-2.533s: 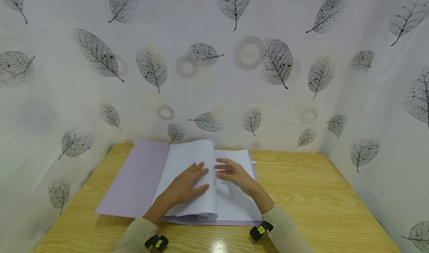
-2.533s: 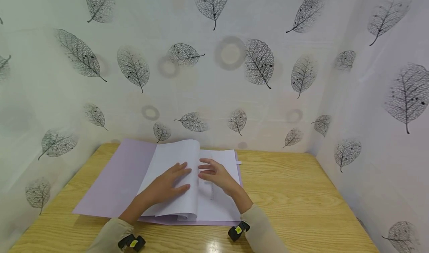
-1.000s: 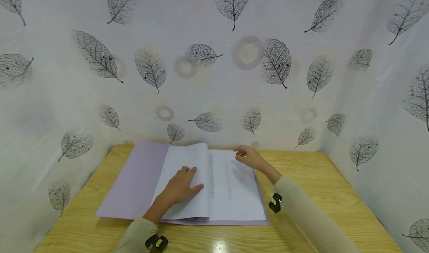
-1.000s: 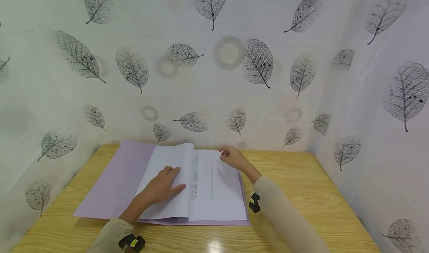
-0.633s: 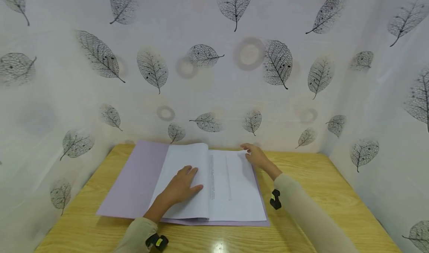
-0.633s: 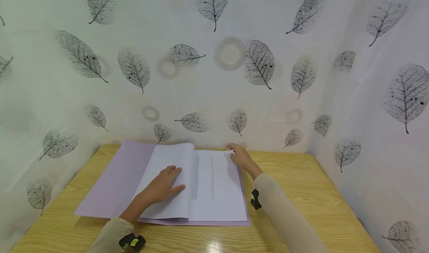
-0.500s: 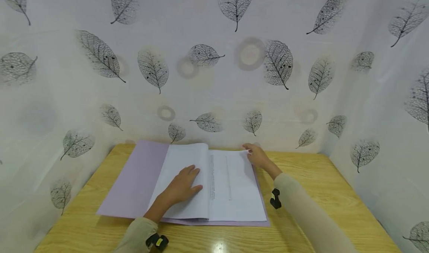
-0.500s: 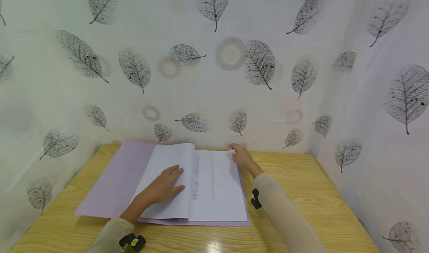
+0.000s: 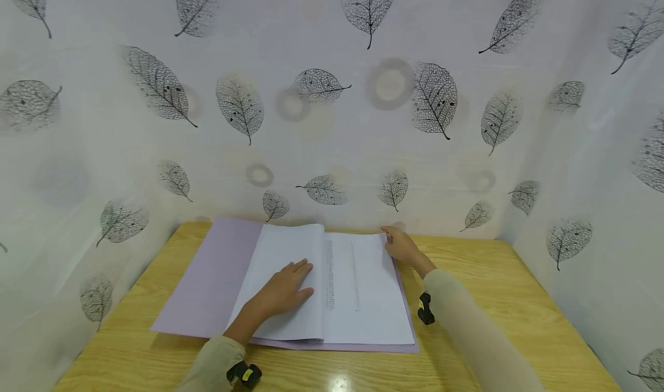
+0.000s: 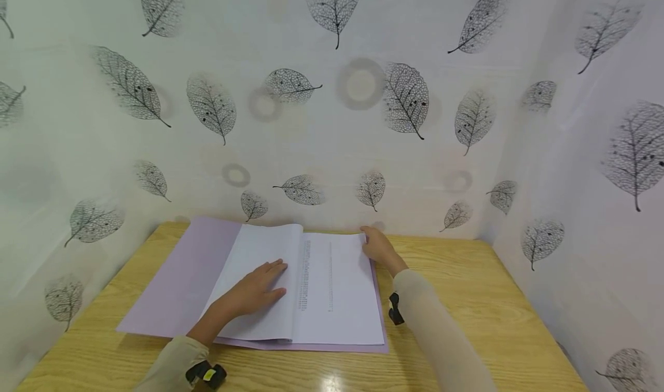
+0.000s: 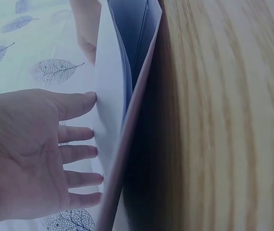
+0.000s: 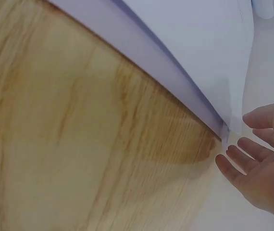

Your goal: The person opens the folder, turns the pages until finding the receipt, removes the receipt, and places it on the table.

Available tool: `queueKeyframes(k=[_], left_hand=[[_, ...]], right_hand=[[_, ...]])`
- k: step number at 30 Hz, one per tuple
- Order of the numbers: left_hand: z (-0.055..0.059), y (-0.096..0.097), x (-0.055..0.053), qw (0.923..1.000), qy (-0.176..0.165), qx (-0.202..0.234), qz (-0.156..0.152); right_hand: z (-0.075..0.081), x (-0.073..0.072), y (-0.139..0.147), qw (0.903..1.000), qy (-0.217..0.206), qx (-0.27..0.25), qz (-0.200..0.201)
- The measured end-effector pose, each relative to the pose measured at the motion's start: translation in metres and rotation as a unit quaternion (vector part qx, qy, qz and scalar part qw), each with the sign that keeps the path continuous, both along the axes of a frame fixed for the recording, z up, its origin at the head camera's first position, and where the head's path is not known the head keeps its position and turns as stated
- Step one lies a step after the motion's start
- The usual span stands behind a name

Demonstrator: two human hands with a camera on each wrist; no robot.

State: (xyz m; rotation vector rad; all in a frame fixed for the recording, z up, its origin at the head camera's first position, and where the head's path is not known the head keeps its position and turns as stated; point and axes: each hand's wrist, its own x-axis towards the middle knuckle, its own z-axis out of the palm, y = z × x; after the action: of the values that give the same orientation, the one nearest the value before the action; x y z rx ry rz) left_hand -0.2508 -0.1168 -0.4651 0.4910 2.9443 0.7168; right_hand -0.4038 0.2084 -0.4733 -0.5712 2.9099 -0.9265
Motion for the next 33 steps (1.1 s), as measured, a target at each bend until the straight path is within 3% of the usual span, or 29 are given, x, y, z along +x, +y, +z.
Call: queueKeyframes(k=[10,21,33], left_hand=[[-0.0008,-0.0018,0.0002,0.9998,-0.019,0.004,0.0],[-0.0014,-0.0025,-0.0002,0.9995,-0.03,-0.001,0.005],[-0.0027,-0.003,-0.001,0.9994,-0.036,-0.002,0.002]], right_hand=[[0.0002,0.0019,0.0009,1.0,-0.005,0.004,-0.006],[0.0001,0.0016,-0.0005,0.999,-0.002,-0.043,-0.015],[-0.0013,0.0011,-0.0028,0.9975,-0.004,-0.056,-0.044]])
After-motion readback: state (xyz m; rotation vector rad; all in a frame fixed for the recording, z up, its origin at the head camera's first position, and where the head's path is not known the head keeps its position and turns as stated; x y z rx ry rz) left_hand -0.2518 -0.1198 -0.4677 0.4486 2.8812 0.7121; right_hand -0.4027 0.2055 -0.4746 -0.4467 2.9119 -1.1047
